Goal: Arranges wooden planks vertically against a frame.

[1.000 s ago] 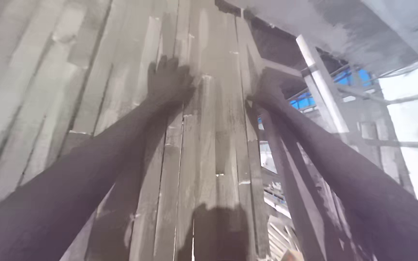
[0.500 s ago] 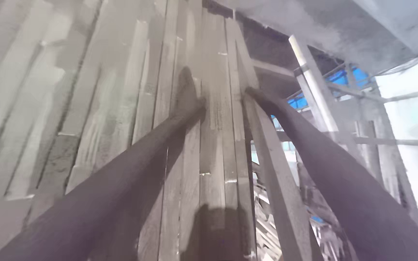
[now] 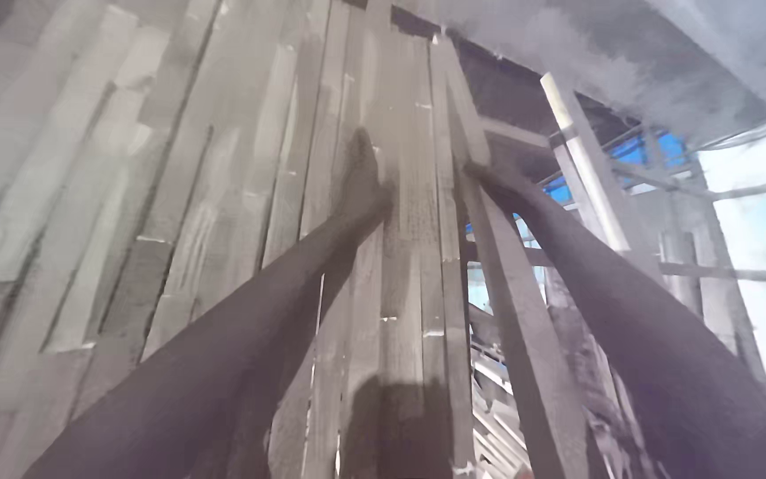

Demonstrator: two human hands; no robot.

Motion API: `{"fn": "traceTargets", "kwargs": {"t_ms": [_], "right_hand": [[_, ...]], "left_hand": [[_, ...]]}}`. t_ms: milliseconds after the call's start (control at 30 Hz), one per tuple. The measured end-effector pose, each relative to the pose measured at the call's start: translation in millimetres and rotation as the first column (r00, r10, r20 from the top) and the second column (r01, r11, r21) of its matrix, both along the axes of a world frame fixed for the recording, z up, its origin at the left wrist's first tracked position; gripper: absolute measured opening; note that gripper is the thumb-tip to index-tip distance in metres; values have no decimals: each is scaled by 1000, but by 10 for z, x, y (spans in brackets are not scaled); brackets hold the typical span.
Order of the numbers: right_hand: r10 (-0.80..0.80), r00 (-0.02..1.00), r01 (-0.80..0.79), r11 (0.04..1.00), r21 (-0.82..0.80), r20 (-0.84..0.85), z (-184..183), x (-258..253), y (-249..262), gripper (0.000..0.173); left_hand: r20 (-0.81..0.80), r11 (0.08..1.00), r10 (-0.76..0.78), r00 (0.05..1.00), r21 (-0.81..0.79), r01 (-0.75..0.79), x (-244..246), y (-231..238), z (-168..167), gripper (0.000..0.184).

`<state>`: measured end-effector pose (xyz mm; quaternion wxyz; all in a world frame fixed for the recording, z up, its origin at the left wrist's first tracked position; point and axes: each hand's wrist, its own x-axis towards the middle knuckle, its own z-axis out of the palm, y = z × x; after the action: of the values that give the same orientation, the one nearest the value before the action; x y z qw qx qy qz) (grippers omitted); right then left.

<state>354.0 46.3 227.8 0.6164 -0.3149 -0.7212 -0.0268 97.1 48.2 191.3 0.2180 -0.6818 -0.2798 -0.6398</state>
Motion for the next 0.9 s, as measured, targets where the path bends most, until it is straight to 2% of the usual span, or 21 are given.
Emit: {"fn": "traceTargets", "kwargs": {"t_ms": [67,167,267,333,433,500,667,767,833,900], "right_hand": [[40,999,-40,999,4,5,5,-8,16,59],[76,997,-76,996,-38,-9,60,21,54,67],[-34,999,34,998,-56,5,24,-20,-12,61],[-26,999,24,997,-77,-25,47,-20,23,56],[64,997,-64,998,-11,30,68,17,78,52],[38,998,-39,999,11,40,33,10,37,55],[45,999,-44,998,-41,21,98,50,99,62],[18,999,-18,1000,-19,32,82,29,94,52],[13,998,-13,1000,-3,54,41,14,31,48],[2,999,-1,999,-37,34,20,-9,-18,52]], "left_hand": [[3,999,-37,999,-29,37,-11,-13,-19,97],[2,998,-59,998,-32,59,-5,-37,-5,96],[12,999,-35,999,-22,35,22,-36,0,96],[17,998,-46,999,-50,46,40,-77,-20,95],[33,996,-78,996,-41,79,16,-5,-2,97],[42,995,-56,998,-82,59,23,-46,-11,92],[6,998,23,1000,-51,-23,71,-112,16,94],[18,998,-39,999,-57,40,38,-50,9,99],[8,998,-58,998,-39,58,14,15,-3,97],[7,999,-41,999,-5,41,-1,37,0,96]]}}
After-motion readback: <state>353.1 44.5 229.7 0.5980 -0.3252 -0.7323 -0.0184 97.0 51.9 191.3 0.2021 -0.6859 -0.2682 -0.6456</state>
